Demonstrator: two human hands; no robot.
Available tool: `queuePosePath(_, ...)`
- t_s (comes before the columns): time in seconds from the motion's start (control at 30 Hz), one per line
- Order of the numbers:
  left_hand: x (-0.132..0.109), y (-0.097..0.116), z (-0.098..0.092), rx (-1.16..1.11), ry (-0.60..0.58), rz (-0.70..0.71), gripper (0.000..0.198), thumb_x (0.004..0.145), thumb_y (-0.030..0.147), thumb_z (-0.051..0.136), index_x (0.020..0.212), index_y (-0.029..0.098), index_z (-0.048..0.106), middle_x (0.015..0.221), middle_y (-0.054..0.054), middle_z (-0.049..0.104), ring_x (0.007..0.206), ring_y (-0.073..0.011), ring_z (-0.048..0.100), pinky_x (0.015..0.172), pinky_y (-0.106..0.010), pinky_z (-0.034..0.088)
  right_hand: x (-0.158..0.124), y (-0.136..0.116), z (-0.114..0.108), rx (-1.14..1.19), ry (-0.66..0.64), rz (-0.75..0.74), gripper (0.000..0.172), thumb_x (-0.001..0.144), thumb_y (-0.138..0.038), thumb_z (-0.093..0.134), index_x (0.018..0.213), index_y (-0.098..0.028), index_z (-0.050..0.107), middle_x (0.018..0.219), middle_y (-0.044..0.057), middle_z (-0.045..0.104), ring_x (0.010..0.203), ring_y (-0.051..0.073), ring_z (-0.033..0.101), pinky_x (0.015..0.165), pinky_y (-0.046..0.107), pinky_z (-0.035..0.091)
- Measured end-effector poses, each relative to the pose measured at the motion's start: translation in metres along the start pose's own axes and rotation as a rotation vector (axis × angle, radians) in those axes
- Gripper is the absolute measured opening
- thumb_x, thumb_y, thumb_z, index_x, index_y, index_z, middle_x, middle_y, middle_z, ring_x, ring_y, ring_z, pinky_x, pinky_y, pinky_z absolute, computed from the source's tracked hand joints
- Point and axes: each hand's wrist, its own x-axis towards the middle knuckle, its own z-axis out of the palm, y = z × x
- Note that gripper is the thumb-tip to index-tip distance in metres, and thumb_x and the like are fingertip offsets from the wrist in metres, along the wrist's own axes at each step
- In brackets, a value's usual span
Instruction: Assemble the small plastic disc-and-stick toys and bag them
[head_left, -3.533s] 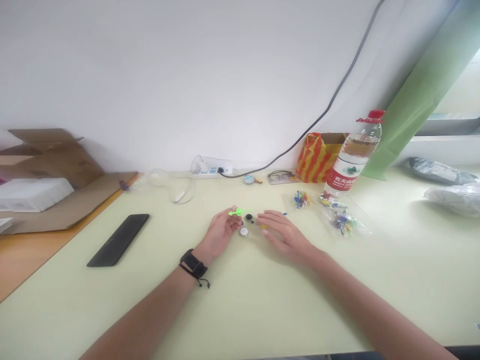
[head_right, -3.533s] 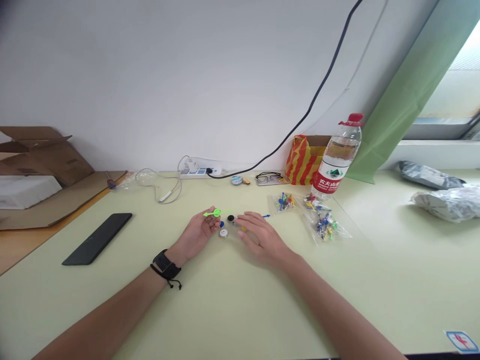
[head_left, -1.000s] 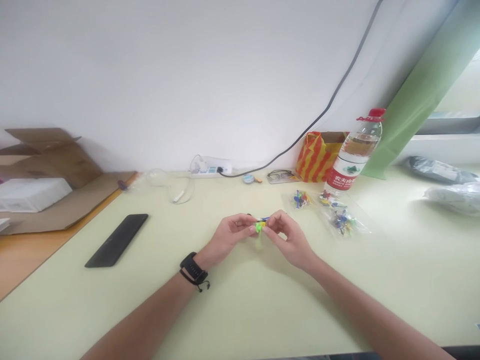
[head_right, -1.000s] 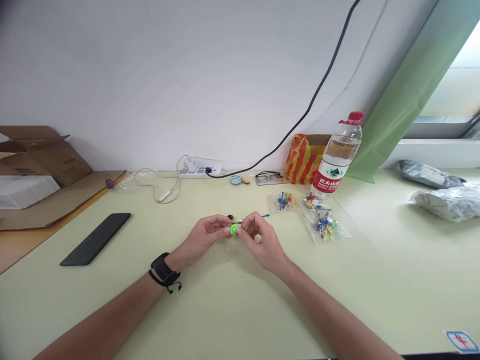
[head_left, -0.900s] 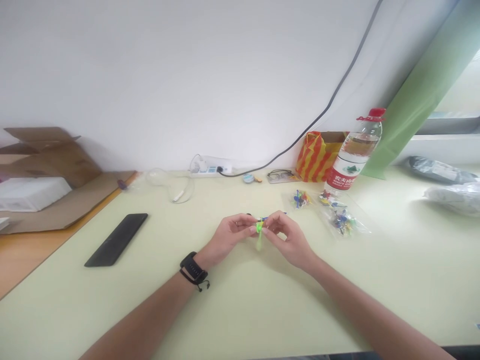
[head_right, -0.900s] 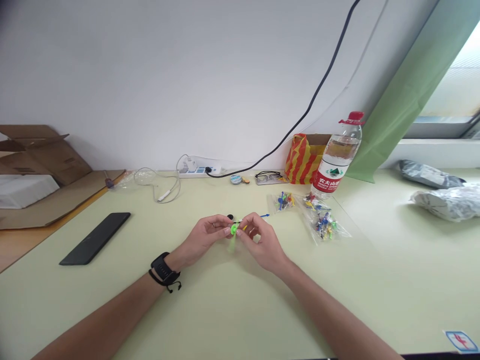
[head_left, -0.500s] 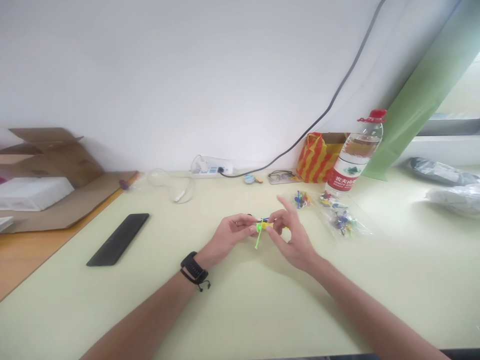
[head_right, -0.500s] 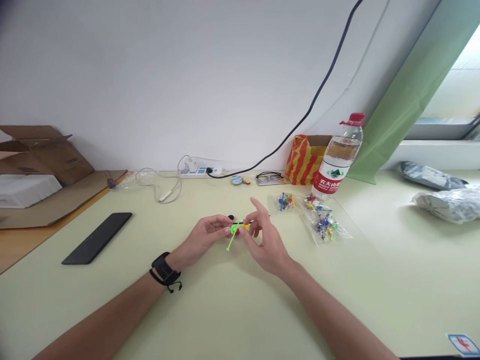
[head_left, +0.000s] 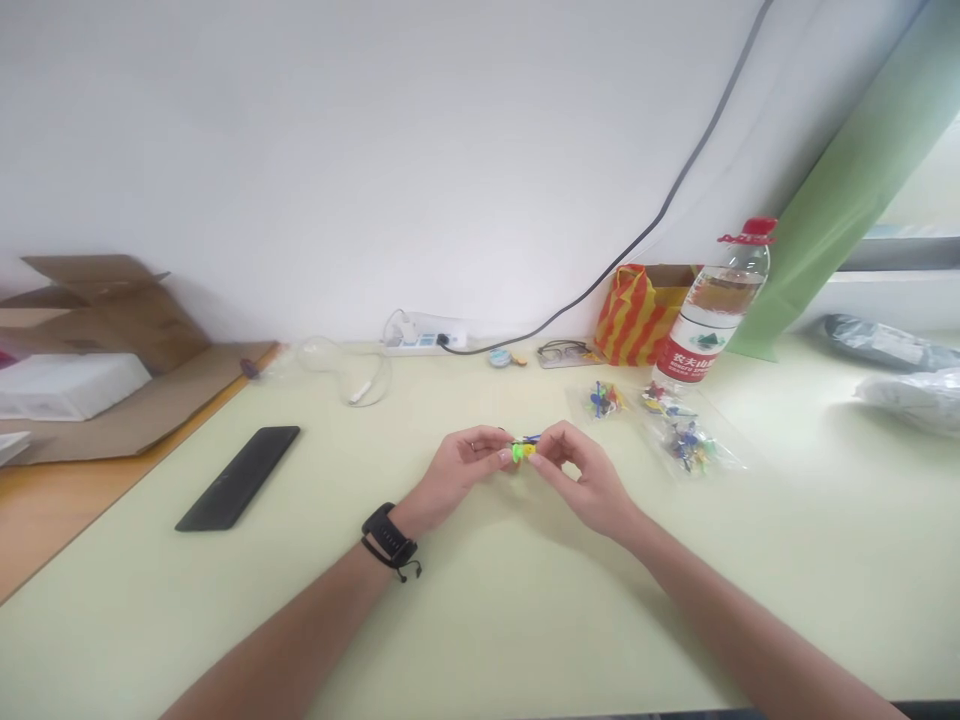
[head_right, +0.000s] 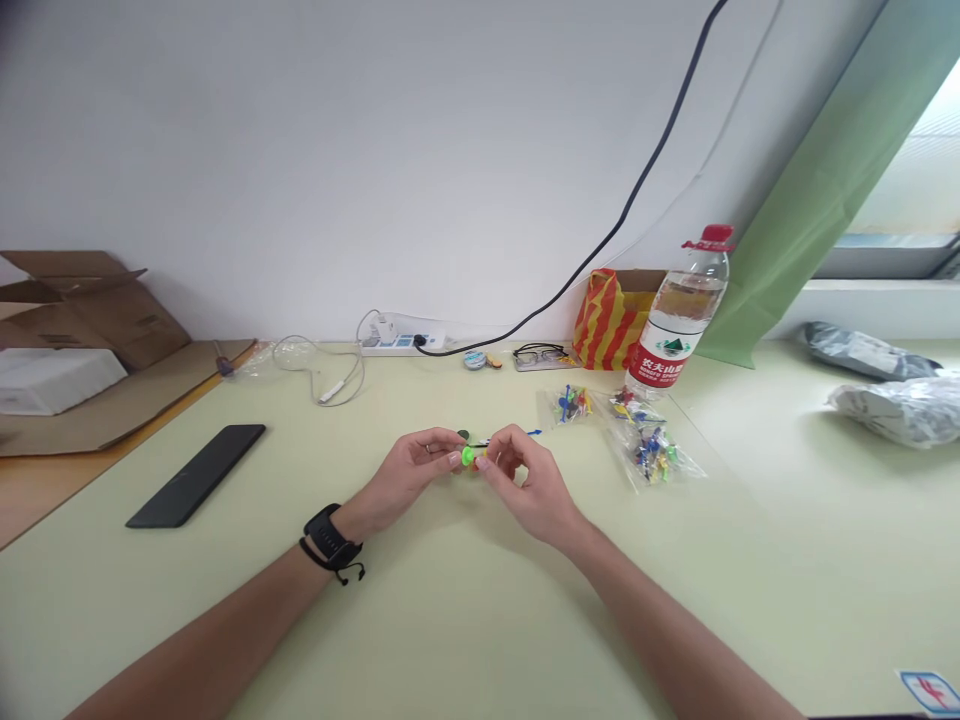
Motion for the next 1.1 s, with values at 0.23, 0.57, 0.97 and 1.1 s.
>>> queuePosePath(0.23,-0.0009,0.0009,0.0014,0.012,-0.012,0.008,0.029,0.084,0.034,0.081,0.106,0.016,0.075,0.103,-0.010,0.075,0.092,-0.0215,0.070,0.088,-0.037,0.055,-0.0004,0.0026,-0.0006,0.008,-0.001,-0.006,0.022,0.098,-0.045,0.059,0.097,-0.023,0.060,0.088,0.004,0.064,0.076,0.018,0.062,0.069,0.032,0.053)
queuePosePath(0.57,0.0000,-0.0020,0.0009,0.009,-0.029,0.001,0.028,0.084,0.033,0.081,0.106,0.017,0.076,0.103,-0.010,0.075,0.093,-0.0205,0.069,0.090,-0.036,0.054,-0.0006,0.0040,-0.0014,0.020,-0.019,0.017,0.021,0.099,-0.043,0.057,0.099,-0.023,0.061,0.091,0.004,0.066,0.075,0.018,0.062,0.069,0.032,0.053)
queuePosePath(0.97,0.0007,-0.0014,-0.0016,-0.017,-0.003,-0.014,0.027,0.085,0.031,0.081,0.107,0.017,0.075,0.104,-0.009,0.076,0.089,-0.0190,0.071,0.085,-0.032,0.054,-0.0009,0.0036,-0.0009,0.043,-0.042,0.090,0.038,0.102,-0.051,0.047,0.082,-0.021,0.060,0.069,0.000,0.054,0.059,0.014,0.048,0.059,0.031,0.042)
queuePosePath(1.1,0.0014,-0.0027,-0.0027,-0.021,0.014,-0.016,0.028,0.084,0.032,0.081,0.107,0.016,0.074,0.100,-0.009,0.076,0.086,-0.0189,0.072,0.083,-0.032,0.054,0.0020,0.0012,-0.0049,0.175,-0.179,0.165,0.066,0.104,-0.058,0.037,0.049,-0.022,0.035,0.050,-0.002,0.034,0.051,0.013,0.035,0.057,0.032,0.033)
